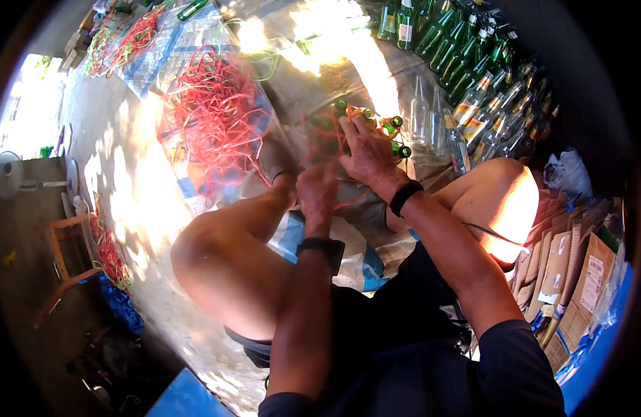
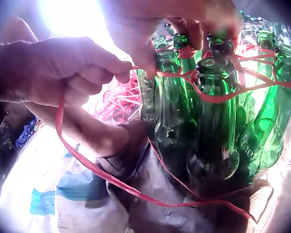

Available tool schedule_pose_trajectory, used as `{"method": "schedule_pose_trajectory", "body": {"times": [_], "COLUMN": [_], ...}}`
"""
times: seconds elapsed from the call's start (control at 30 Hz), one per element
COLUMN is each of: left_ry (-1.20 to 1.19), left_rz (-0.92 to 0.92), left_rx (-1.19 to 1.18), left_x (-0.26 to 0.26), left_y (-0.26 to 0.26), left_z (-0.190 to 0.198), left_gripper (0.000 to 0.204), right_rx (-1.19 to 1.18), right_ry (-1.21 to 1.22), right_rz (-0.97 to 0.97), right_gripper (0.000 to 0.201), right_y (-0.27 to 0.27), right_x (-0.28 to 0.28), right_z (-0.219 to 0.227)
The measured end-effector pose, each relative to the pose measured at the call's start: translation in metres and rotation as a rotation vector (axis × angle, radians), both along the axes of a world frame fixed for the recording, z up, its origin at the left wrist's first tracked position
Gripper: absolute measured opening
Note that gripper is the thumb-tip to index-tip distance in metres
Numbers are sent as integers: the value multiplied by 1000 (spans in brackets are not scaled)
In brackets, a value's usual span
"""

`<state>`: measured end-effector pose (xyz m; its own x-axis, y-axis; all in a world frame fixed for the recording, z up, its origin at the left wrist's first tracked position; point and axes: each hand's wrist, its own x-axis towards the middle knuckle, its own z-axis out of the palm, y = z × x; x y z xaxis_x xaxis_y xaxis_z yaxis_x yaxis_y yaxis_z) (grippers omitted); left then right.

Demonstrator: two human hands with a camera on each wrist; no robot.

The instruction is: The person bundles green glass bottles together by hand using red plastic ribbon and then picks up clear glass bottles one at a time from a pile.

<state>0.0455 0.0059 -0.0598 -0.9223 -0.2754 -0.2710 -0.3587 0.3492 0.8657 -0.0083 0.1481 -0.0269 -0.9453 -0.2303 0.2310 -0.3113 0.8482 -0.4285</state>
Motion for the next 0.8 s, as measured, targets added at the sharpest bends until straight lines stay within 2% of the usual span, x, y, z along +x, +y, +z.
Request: {"method": "schedule_pose_trajectory", "body": {"times": [0.1, 0.17, 0.33, 0.47, 0.53, 0.57, 0.63, 0.8], "left_ry": [25, 29, 104, 60, 31, 55, 86, 105], "left_rz": [-24, -19, -42, -47, -62, -71, -83, -155], "left_rx": [-72, -36, -1, 13, 30, -7, -45, -204], "left_x": [-1, -1, -2, -4, -2, -4, -7, -9], "left_y": [-2, -5, -3, -5, -6, -7, -6, -7], "left_z": [-9, -16, -5, 0, -7, -9, -10, 3], "left_gripper": [31, 30, 27, 25, 25, 26, 26, 23], "right_rx": [-28, -45, -45, -54, -154, -155, -17, 105], "right_ry": [53, 67, 66, 135, -152, -147, -132, -118], "right_rz": [-7, -11, -22, 3, -8, -15, -14, -134], "right_gripper": [67, 67, 68, 70, 66, 66, 58, 53], "right_y": [0, 1, 1, 9, 18, 22, 30, 41], "right_x": [-1, -1, -2, 8, 20, 26, 33, 45], "right_z": [-4, -5, -5, 4, 17, 20, 24, 28]}}
